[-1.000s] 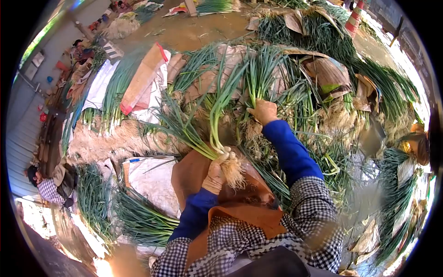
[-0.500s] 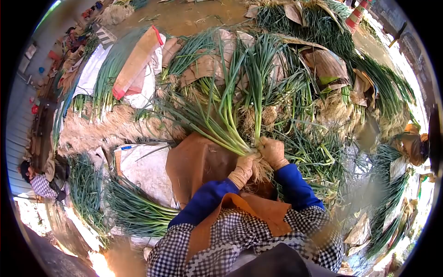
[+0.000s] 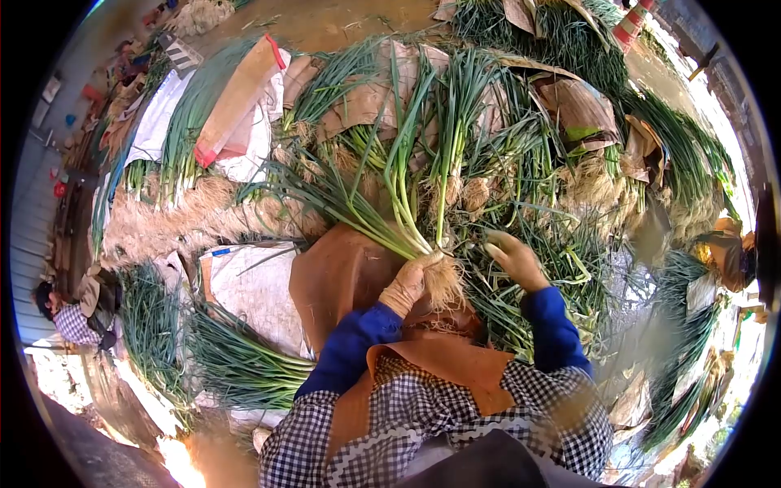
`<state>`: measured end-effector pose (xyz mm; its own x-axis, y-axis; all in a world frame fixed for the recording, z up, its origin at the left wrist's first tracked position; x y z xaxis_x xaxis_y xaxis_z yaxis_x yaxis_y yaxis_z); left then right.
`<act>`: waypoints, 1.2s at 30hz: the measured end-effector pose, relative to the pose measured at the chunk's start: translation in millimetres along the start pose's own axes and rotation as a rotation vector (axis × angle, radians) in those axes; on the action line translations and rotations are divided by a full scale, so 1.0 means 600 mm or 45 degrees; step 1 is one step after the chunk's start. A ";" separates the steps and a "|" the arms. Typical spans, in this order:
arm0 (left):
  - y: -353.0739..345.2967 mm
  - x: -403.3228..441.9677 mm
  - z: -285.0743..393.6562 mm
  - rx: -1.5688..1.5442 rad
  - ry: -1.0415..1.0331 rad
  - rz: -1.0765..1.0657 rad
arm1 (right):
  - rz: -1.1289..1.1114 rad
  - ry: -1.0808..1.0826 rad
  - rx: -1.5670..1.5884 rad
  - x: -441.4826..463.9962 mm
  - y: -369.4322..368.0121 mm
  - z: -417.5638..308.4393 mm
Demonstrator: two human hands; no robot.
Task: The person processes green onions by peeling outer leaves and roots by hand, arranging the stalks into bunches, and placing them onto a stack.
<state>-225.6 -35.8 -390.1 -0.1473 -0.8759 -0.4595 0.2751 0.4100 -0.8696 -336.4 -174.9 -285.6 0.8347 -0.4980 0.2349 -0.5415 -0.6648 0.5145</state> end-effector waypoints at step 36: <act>-0.005 -0.018 0.049 0.311 -0.262 0.089 | -0.221 -0.094 0.017 0.139 -0.082 0.011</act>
<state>-196.9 -35.1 -377.3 0.0684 -0.8910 -0.4488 0.5010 0.4197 -0.7569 -240.6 -187.3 -296.7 0.9064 -0.4143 0.0821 -0.3916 -0.7517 0.5307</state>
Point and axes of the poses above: each hand's wrist, its own x-axis towards the middle knuckle, its own y-axis out of the back of the hand, z = x × y, the point moved 9 cm from there along x, towards the middle knuckle, and after that the axes turned 15 degrees about y, right-handed, at the moved point
